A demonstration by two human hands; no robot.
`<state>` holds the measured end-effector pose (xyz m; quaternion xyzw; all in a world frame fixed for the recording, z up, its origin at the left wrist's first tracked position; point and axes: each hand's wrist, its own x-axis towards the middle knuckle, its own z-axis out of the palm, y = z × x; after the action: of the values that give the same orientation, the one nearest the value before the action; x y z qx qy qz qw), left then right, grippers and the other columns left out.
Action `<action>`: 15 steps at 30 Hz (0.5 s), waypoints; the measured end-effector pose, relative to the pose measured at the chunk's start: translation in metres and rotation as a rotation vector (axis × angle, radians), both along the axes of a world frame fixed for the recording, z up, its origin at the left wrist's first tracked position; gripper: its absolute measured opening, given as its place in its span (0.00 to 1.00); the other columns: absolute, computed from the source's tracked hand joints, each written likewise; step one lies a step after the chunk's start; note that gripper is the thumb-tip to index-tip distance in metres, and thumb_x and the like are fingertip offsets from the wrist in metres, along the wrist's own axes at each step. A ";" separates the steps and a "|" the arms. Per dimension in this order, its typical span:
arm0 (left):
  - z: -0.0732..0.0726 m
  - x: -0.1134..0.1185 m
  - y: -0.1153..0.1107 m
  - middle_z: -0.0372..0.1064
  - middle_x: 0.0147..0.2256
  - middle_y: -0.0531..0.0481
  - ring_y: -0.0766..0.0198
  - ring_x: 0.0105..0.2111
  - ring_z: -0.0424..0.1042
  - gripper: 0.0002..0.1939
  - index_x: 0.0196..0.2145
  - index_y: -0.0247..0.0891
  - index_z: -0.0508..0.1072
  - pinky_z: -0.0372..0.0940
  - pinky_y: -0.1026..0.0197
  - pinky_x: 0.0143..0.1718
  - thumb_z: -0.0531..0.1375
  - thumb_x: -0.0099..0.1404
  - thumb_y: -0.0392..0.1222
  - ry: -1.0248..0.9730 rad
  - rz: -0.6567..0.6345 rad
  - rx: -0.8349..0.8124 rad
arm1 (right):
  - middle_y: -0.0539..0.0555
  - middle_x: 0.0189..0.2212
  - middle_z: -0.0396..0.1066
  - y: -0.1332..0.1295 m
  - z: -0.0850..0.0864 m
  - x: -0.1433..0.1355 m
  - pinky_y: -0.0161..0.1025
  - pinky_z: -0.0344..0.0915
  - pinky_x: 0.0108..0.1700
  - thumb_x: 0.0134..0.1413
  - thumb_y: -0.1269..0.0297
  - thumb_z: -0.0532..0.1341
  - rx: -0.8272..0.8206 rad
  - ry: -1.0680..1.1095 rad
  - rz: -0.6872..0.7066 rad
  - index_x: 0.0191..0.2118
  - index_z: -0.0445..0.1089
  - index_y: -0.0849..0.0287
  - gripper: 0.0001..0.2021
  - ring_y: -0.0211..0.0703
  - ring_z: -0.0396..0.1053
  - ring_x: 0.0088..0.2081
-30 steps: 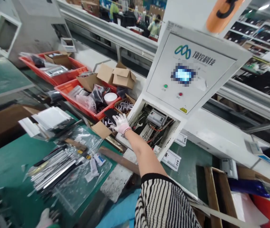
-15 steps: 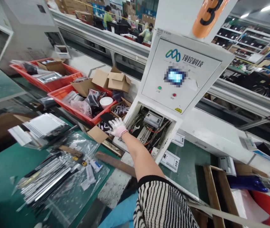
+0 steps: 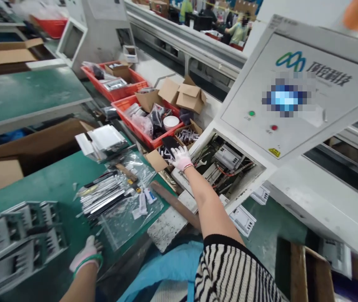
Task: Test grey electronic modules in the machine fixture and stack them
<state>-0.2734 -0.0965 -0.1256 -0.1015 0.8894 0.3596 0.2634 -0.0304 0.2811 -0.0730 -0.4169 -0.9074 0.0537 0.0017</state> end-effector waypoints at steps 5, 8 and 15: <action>0.004 0.005 0.000 0.66 0.19 0.50 0.62 0.17 0.66 0.14 0.23 0.37 0.67 0.63 0.58 0.21 0.59 0.58 0.50 -0.066 0.215 0.070 | 0.64 0.61 0.65 0.000 -0.007 0.003 0.57 0.36 0.67 0.66 0.48 0.51 0.021 0.017 0.011 0.67 0.57 0.63 0.31 0.60 0.55 0.64; 0.005 0.006 0.001 0.65 0.18 0.51 0.62 0.16 0.65 0.18 0.22 0.37 0.67 0.62 0.58 0.20 0.62 0.56 0.54 -0.064 0.274 0.094 | 0.63 0.60 0.66 0.000 -0.008 0.003 0.57 0.37 0.67 0.65 0.49 0.52 0.023 0.012 0.018 0.67 0.57 0.62 0.31 0.60 0.56 0.64; 0.007 0.008 0.002 0.66 0.18 0.49 0.63 0.15 0.63 0.15 0.21 0.37 0.67 0.58 0.60 0.17 0.62 0.55 0.51 -0.059 0.292 0.111 | 0.64 0.59 0.66 0.001 -0.007 0.003 0.57 0.38 0.66 0.65 0.50 0.52 0.036 0.007 0.025 0.67 0.58 0.62 0.31 0.59 0.57 0.63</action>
<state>-0.2653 -0.0946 -0.1190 -0.2256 0.8357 0.4398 0.2394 -0.0270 0.2822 -0.0801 -0.4054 -0.9132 0.0390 0.0118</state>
